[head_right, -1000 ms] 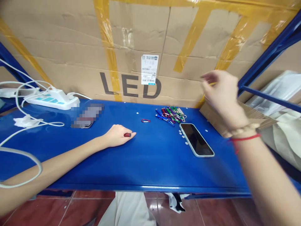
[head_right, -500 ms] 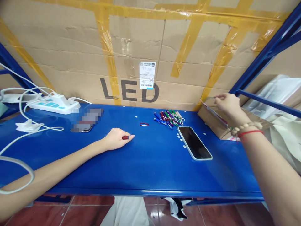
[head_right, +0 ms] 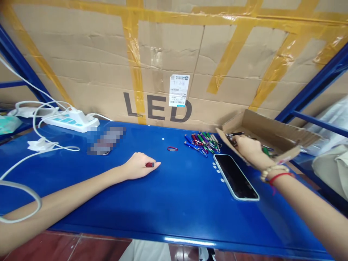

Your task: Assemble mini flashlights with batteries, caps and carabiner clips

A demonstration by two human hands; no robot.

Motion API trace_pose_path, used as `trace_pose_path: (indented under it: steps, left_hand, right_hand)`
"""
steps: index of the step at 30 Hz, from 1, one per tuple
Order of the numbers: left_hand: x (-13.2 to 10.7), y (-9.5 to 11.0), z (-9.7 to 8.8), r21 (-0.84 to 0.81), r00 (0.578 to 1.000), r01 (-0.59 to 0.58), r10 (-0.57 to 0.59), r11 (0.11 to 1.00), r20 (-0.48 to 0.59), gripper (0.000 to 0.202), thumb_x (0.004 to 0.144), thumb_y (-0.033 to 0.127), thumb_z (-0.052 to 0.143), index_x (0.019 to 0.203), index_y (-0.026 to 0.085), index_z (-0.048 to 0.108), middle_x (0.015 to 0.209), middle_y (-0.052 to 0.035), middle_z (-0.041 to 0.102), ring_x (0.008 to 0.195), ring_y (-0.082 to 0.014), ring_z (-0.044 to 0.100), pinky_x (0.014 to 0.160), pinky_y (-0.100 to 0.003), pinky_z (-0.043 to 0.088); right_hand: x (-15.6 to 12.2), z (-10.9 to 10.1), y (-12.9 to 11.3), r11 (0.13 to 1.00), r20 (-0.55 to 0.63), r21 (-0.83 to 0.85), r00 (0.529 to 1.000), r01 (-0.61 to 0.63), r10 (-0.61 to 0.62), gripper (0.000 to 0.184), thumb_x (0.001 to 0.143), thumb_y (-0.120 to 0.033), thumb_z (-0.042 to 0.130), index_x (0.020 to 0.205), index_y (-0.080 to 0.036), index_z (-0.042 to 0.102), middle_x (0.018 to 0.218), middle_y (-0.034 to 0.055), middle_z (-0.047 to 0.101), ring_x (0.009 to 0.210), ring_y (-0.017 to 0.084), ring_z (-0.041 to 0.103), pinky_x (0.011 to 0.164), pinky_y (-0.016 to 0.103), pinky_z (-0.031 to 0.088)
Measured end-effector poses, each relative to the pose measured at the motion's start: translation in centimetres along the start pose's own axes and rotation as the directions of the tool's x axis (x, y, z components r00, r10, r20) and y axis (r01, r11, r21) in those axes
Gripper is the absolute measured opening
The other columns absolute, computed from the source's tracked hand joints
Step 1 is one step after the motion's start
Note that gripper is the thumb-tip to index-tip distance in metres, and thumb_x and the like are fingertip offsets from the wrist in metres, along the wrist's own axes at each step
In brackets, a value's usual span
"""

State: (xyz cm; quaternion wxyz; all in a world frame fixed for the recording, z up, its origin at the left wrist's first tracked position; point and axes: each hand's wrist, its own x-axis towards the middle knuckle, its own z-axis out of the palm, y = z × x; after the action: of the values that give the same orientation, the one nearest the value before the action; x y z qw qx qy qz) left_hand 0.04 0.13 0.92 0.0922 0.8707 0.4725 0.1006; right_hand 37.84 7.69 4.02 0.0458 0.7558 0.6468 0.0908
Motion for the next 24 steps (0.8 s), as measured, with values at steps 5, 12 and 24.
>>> trace_pose_path:
  steps: [5, 12, 24]
  left_hand:
    - [0.0, 0.0, -0.1, -0.016, 1.000, 0.008, -0.008, 1.000, 0.009, 0.053, 0.090, 0.047, 0.029, 0.048, 0.017, 0.042, 0.052, -0.0050, 0.057, 0.051, -0.0144, 0.053, 0.050, -0.026, 0.021]
    - [0.1, 0.0, -0.1, -0.006, 1.000, 0.004, -0.004, 1.000, 0.002, 0.054, 0.090, 0.047, 0.029, 0.049, 0.018, 0.047, 0.053, -0.0056, 0.059, 0.052, -0.0151, 0.055, 0.051, -0.026, 0.021]
    - [0.0, 0.1, -0.2, -0.043, 0.999, 0.030, -0.030, 0.999, 0.014, 0.053, 0.090, 0.047, 0.029, 0.048, 0.017, 0.041, 0.052, -0.0042, 0.057, 0.052, -0.0145, 0.054, 0.051, -0.026, 0.021]
  right_hand:
    - [0.2, 1.8, -1.4, 0.998, -0.075, -0.015, 0.996, 0.054, -0.055, 0.025, 0.092, -0.030, 0.049, 0.115, -0.021, 0.055, 0.115, 0.0075, 0.057, 0.097, 0.017, 0.058, 0.081, 0.035, 0.051]
    - [1.1, 1.3, 0.5, 0.997, -0.145, 0.044, 0.988, 0.063, -0.056, 0.019, 0.089, -0.030, 0.051, 0.102, -0.018, 0.059, 0.102, 0.0078, 0.060, 0.089, 0.017, 0.057, 0.072, 0.032, 0.049]
    - [5.4, 0.7, 0.1, 0.969, -0.092, 0.236, 0.994, 0.073, -0.052, 0.026, 0.091, -0.034, 0.052, 0.111, -0.019, 0.058, 0.113, 0.0070, 0.058, 0.097, 0.018, 0.058, 0.083, 0.036, 0.050]
